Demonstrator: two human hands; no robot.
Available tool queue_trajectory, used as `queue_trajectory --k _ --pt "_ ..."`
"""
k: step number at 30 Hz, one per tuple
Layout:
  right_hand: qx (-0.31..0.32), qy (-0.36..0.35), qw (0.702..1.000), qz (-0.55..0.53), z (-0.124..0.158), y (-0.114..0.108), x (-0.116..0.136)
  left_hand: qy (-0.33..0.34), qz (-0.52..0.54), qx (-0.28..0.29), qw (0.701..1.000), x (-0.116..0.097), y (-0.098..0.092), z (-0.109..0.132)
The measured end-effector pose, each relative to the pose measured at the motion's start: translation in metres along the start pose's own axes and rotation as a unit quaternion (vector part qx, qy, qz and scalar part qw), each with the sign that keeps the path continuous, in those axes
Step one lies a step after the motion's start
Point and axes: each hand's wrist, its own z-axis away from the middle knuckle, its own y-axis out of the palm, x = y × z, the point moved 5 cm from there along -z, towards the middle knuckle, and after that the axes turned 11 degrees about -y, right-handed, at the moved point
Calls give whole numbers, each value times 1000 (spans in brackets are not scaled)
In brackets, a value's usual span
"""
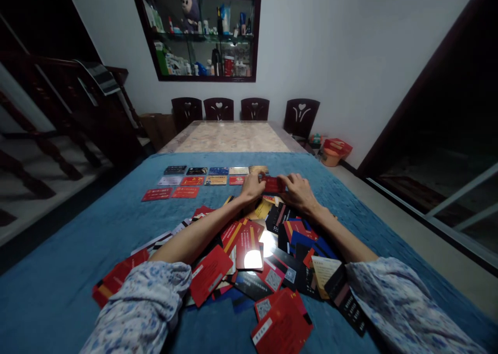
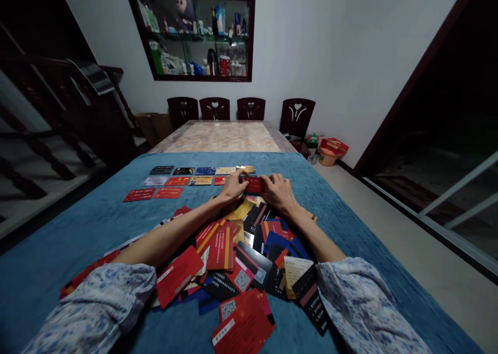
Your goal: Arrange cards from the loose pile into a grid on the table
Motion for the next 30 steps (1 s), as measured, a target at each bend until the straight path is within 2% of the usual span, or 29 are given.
queue_trajectory --k 11,16,23,30 --pt "-6 -34 999 -13 5 0 -7 148 -95 27 984 7 4 8" --pt "-5 -48 999 -22 5 1 -6 152 -158 34 975 8 -2 14" --pt "11 -53 998 -36 2 -3 -4 168 -192 56 965 4 -14 18" --pt "40 -61 996 -44 -4 -8 5 183 -210 56 959 12 -22 14"
